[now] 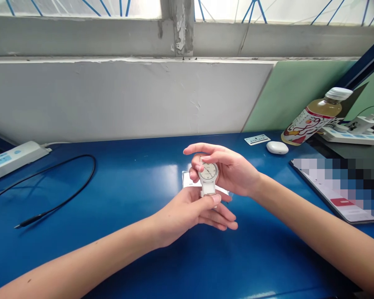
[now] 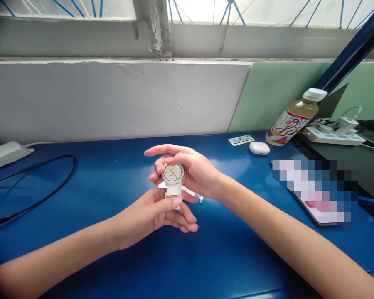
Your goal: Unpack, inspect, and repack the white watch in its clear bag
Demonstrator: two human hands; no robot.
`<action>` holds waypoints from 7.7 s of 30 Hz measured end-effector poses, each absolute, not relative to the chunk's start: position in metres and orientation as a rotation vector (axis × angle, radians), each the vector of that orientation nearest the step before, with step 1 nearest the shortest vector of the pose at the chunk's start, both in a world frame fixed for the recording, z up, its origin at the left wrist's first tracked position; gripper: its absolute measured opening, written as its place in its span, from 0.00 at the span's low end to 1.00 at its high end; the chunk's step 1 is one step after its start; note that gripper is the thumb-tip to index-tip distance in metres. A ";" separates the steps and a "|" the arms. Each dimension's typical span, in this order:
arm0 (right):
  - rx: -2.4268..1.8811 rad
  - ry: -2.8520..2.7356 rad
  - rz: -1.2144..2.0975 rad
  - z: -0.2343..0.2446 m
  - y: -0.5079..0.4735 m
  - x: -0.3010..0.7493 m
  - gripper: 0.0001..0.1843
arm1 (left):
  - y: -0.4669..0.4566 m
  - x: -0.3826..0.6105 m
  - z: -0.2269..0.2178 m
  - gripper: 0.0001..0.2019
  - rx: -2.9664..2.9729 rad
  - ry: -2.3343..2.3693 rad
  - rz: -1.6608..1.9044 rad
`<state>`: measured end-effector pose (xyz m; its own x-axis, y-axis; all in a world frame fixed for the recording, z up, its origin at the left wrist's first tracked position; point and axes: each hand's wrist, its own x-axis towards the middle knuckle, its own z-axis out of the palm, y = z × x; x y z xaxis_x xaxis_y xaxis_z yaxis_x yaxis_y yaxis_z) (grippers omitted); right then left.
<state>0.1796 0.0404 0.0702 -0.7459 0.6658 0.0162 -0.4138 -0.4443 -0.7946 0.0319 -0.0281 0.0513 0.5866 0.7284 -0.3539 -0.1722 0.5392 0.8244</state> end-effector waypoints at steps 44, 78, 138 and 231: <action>-0.972 -1.727 1.127 0.042 0.001 0.243 0.14 | -0.004 0.014 0.023 0.23 2.659 0.823 1.042; -1.437 -1.784 1.061 0.031 0.042 0.274 0.12 | 0.001 0.003 0.013 0.23 2.787 1.197 0.516; -0.824 -2.840 0.291 0.024 0.005 0.261 0.40 | 0.005 0.000 0.005 0.25 2.806 1.155 0.398; -0.880 -2.533 0.306 0.009 0.009 0.246 0.19 | 0.003 0.000 0.012 0.28 2.773 1.120 0.212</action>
<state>0.2456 0.0094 0.0089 -0.7010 0.6313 0.3316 0.5342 0.7730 -0.3423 0.0001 0.0026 0.0119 0.7124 0.6976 0.0765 0.6773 -0.7121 0.1849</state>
